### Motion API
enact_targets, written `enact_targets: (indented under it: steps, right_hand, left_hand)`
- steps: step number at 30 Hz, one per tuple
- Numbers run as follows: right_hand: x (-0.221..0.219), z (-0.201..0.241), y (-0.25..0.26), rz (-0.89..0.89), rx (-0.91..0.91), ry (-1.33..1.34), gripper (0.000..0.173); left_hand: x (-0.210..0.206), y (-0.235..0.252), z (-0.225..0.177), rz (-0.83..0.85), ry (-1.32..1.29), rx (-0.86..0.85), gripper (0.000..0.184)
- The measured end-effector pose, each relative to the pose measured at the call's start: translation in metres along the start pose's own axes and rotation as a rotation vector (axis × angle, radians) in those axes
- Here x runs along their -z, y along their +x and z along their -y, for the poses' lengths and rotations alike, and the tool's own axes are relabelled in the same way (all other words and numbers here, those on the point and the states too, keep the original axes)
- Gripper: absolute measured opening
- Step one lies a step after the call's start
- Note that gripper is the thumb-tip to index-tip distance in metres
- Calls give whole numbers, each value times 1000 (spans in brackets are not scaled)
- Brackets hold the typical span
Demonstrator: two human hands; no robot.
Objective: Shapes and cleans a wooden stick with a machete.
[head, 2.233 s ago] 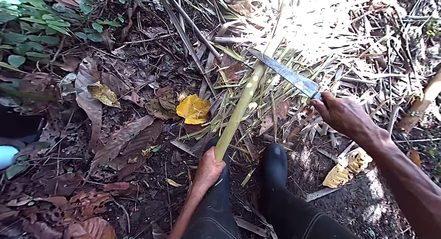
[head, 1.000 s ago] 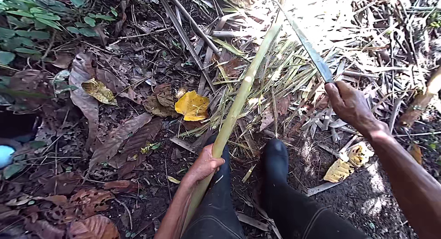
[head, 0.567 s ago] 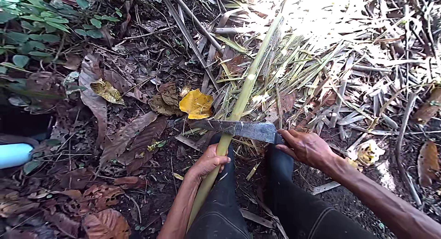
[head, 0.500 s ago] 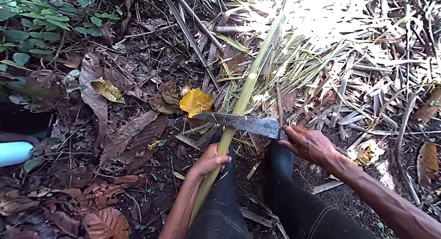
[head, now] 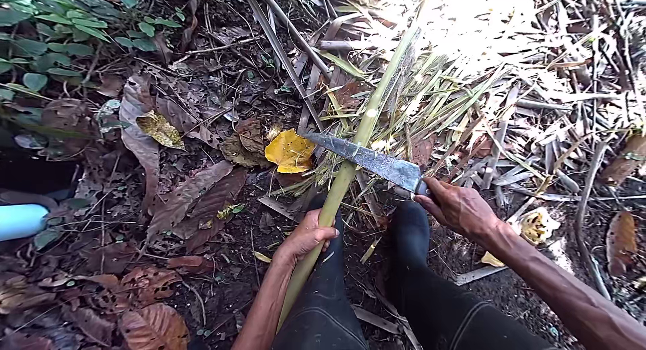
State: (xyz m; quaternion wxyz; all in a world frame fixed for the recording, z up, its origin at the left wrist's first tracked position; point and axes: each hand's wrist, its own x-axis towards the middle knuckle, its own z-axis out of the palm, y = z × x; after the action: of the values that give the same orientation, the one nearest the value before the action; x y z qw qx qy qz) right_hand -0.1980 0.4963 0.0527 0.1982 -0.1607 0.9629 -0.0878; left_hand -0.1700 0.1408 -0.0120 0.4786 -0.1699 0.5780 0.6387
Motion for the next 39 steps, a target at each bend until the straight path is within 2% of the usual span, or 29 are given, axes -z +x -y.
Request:
enact_targets:
  steps: [2,4,5,7,10,15,19,22,24,27,28,30,31,33,35,39]
  right_hand:
    - [-6,8,-6,28,65,-54,68]
    - [-9,7,-5,-12,97,-97,65]
    - [-9,-1,0,-47,67,-86,60]
    - [-3,-23,14,-72,-111,-19,52]
    - [13,-48,31,-154,-226,46,53]
    - [14,-42,30,-34,-8,-74,49]
    - [11,-79,48,-163,-133,-4,54]
    - [16,-61,43,-191,-145,8,54]
    - [19,-47,43,-155,-93,-47,51]
    - [13,-53,45,-79,60,-140,52]
    - [15,-62,51,-58,45,-137,51]
    - [23,-88,64,-61,-124,-50,52]
    - [26,-101,67,-117,-228,-17,57]
    - [27,-113,69,-253,-287,7,61]
    - [26,-105,69,-275,-234,-16,58]
    - [28,-91,76,-142,-30,-120,52]
  left_hand:
    - [0,0,-1,-2,7,8,19]
    - [-1,0,-1,-10,10,15,19]
    - [-1,0,-1,-15,14,17,19]
    - [-1,0,0,-22,22,16,19]
    - [-1,2,1,-18,17,4,18]
    - [-1,2,0,-20,13,5,18]
    - [0,2,2,-28,3,4,18]
    - [3,2,0,-15,-6,11,17]
    - [2,3,-1,-12,-10,13,18]
    - [0,3,0,-19,-5,10,18]
    - [1,3,0,-22,-4,8,18]
    - [1,3,3,-21,1,8,17]
    - [0,3,3,-18,1,6,17]
    - [1,4,2,-18,-2,6,17]
    - [3,3,2,-16,-6,14,17]
    - [1,3,1,-18,-9,7,17]
